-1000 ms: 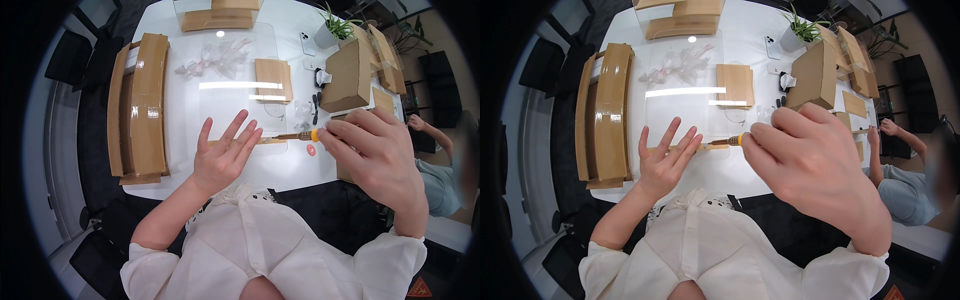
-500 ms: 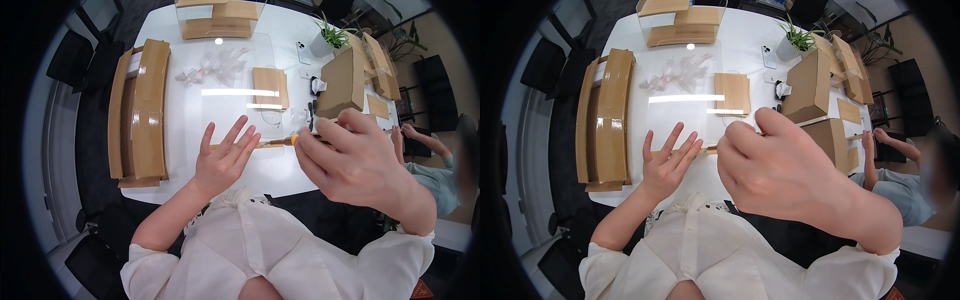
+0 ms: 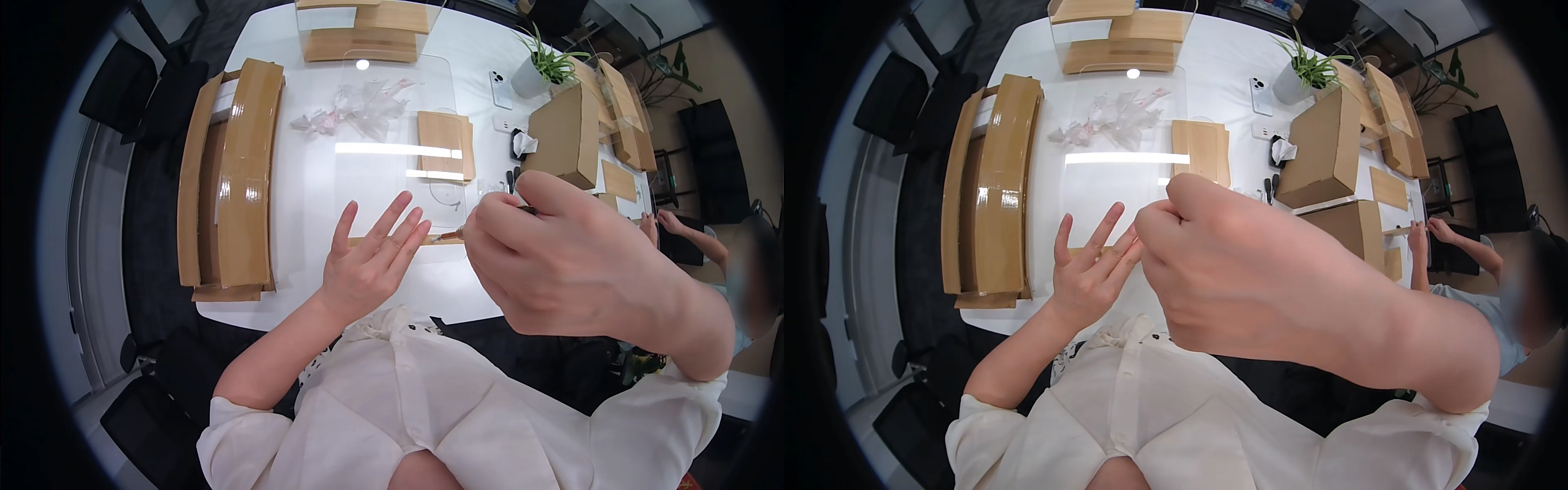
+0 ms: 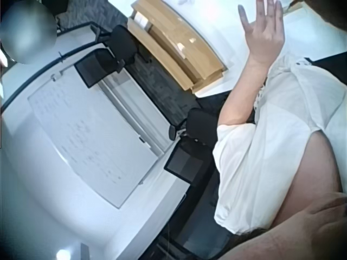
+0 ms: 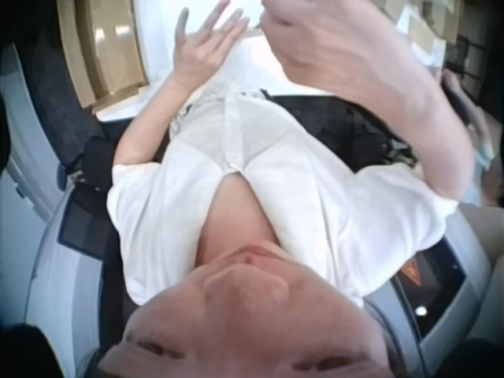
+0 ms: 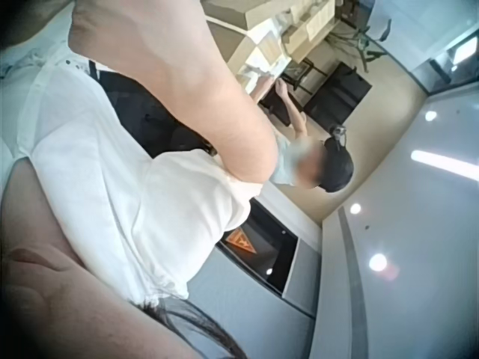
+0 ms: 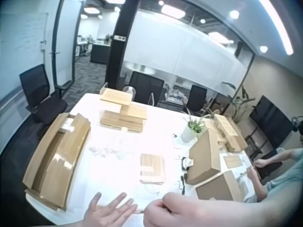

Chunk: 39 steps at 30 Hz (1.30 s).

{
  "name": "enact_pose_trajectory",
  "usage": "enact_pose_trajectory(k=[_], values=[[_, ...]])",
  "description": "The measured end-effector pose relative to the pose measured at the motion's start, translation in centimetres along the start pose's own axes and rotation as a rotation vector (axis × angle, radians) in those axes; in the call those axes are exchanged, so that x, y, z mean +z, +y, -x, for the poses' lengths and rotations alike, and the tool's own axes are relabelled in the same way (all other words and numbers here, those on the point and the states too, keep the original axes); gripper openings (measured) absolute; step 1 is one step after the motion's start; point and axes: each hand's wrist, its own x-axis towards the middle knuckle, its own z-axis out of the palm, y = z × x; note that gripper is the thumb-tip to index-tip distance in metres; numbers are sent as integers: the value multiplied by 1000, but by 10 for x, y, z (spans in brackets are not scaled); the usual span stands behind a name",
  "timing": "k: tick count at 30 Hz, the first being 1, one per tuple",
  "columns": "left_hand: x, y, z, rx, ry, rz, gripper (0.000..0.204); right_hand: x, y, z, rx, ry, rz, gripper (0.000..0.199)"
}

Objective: The person assembles a small wooden shelf by inserting a metal dowel into a pre-drilled hole and then using a screwdriver to tighten a screw into the dowel. The person repeats this process for multiple dowels on the same wooden piece.

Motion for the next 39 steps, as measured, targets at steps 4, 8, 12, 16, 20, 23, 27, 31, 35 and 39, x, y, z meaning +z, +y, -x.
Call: enact_pose_trajectory(k=[4, 8, 12, 16, 20, 23, 27, 31, 35, 39], values=[[-2, 0, -1, 3, -21, 0, 34, -10, 2, -8, 17, -119, -85, 9], [0, 0, 1, -14, 0, 16, 34, -13, 6, -10, 39, -222, -214, 9], [-1, 3, 1, -11, -5, 22, 34, -12, 8, -10, 57, -211, -236, 11], [-4, 1, 1, -2, -10, 10, 33, 0, 5, -13, 170, 14, -343, 15], [-5, 1, 0, 7, -18, -8, 34, -4, 5, -11, 177, 6, -351, 17], [-5, -1, -1, 18, -20, -40, 36, -4, 10, -9, 96, -68, -269, 19], [-3, 0, -1, 20, -12, -32, 35, -9, 13, -8, 42, -233, -252, 22], [-5, 0, 0, 9, -16, -5, 34, 1, 7, -11, 119, 13, -271, 24], [-5, 2, 1, 5, -27, 6, 34, 1, 3, -9, 178, 49, -378, 23], [-1, 3, 1, 1, 3, 3, 33, 2, 8, -7, 38, 4, -274, 21]])
